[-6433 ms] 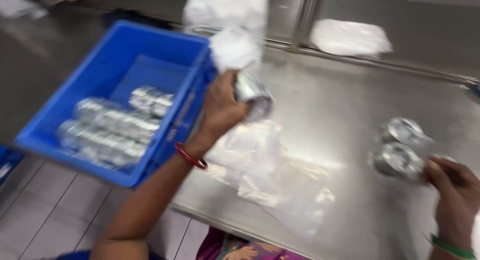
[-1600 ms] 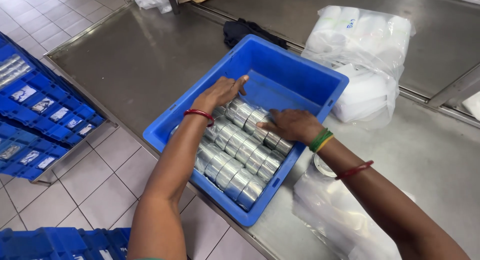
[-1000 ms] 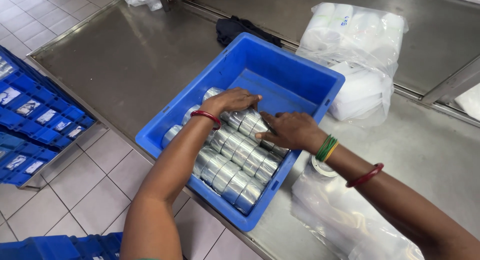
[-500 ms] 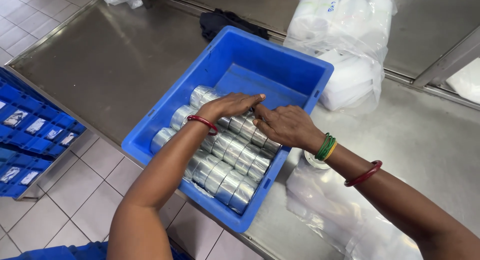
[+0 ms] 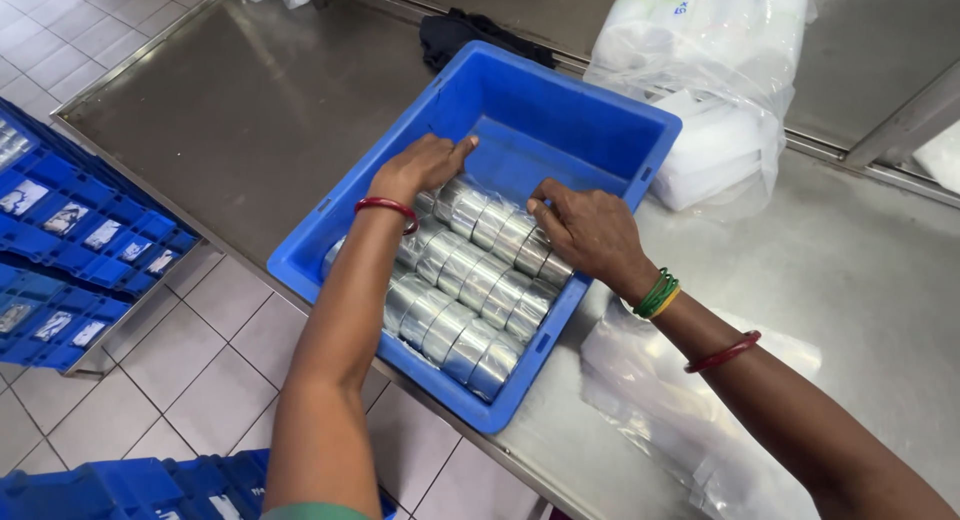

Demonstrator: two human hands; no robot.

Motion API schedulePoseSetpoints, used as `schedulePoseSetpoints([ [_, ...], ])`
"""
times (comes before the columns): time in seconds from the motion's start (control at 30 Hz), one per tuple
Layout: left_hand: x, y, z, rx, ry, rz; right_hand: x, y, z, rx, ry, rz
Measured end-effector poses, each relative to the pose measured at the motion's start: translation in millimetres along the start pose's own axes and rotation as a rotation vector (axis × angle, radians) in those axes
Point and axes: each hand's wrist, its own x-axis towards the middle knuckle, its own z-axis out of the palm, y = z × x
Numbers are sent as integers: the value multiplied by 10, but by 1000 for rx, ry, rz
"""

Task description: The person places metal bearings into plastic bags, organizes them on a table, and then stacks the bagged bearings into a blue plastic bin.

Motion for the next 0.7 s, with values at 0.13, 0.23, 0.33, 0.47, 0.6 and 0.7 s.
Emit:
schedulePoseSetpoints([
  [0.13, 55, -54, 45, 55, -20, 2, -133, 3, -49, 54, 86, -12],
  [0.23, 56, -87, 22, -170, -66, 157, -321, 57, -81, 25, 30, -16],
  [0.33, 116, -106, 91, -55, -68, 107, -633, 30, -126, 25, -14, -130],
  [0.47, 169, -89, 89, -32, -13, 71, -1058, -21, -374, 167, -30, -220],
  [0.6, 250, -51, 157, 75, -13, 66, -1709, 311, -793, 163, -106, 76],
  [0.7, 188, -1, 171, 44, -74, -8, -2444, 797, -1263, 102, 124, 329],
])
